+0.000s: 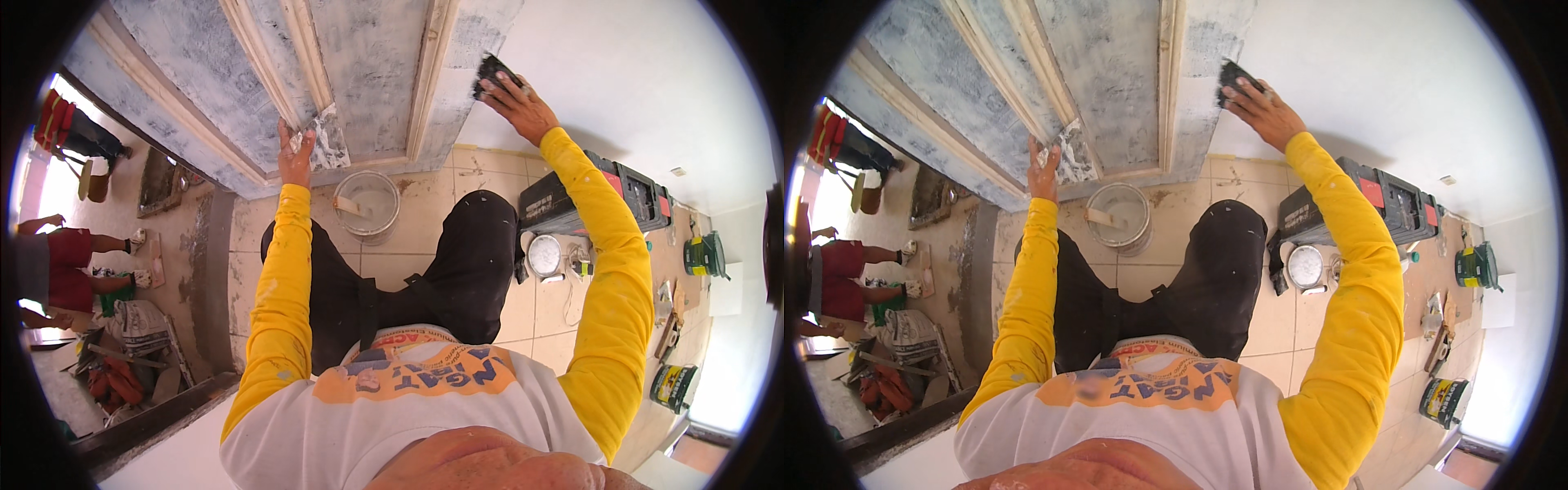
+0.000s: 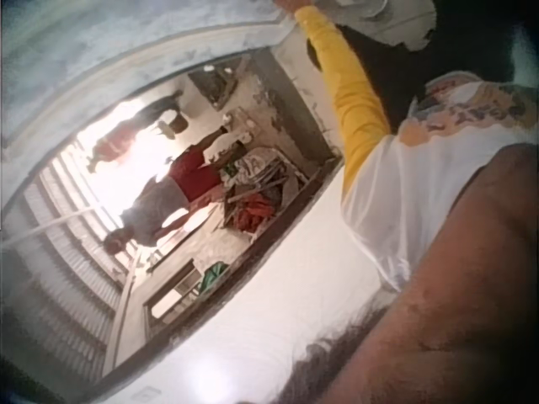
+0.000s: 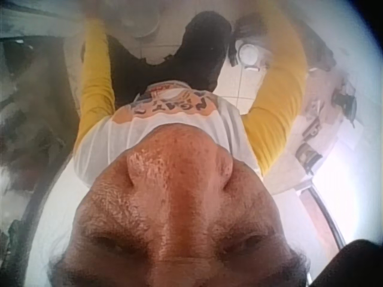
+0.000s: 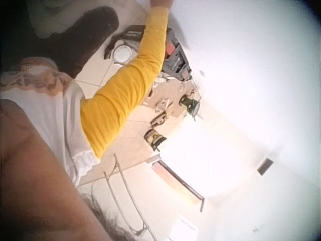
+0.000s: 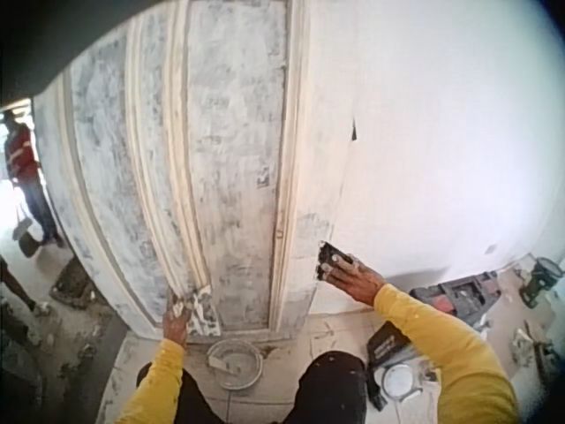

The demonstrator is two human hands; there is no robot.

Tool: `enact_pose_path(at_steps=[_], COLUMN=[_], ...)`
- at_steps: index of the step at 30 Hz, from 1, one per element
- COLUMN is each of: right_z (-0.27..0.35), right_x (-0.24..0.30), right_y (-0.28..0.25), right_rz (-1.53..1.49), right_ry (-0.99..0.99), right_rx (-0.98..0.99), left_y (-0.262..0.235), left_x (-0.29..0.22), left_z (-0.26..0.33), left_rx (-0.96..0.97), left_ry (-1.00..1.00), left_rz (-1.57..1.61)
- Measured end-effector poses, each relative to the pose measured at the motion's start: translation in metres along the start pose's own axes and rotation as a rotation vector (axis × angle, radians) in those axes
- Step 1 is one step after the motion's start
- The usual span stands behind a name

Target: The person kneels on the floor and uses a putty knife to scoop filler from a bucket, then applies it to a wooden wall panel. They repeatedly smooth the filler into the grooves of the panel using the knife.

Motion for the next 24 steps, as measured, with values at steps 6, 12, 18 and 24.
enact_pose_path(at_steps=[6,12,18,24], right_z=[0.008,-0.041,-0.045,0.005], right_x=[-0.007,-0.003,-0.005,-0.028], right_y=[-0.026,-0.050,-0.036,-0.033], right_rz=[-0.032,-0.030,-0.020,-0.054], right_ry=[0.012,-0.028,0.014,0.091], right_rx=[-0.130,-0.233,-0.175,-0.045], left_y=[0.003,0.002,0.000,-0.001], left_x=[-0.004,-0.005,-0.003,-0.001], left_z=[0.003,0.002,0.001,0.000], left_rx=[-0.031,-0.033,-0.039,-0.049], left_ry=[-0.017,0.014,0.060,0.004], left_rz=[0.094,0.025,-0.002,0.033])
Point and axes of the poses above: each hand's wrist, its own z-axis away from the middle knuckle, its own y-axis out of the palm, x = y × z, the point moved 4 cm from there along -z, towards the middle knuckle, and after that the axes turned 9 degrees about -x, right-handed, at the moved point
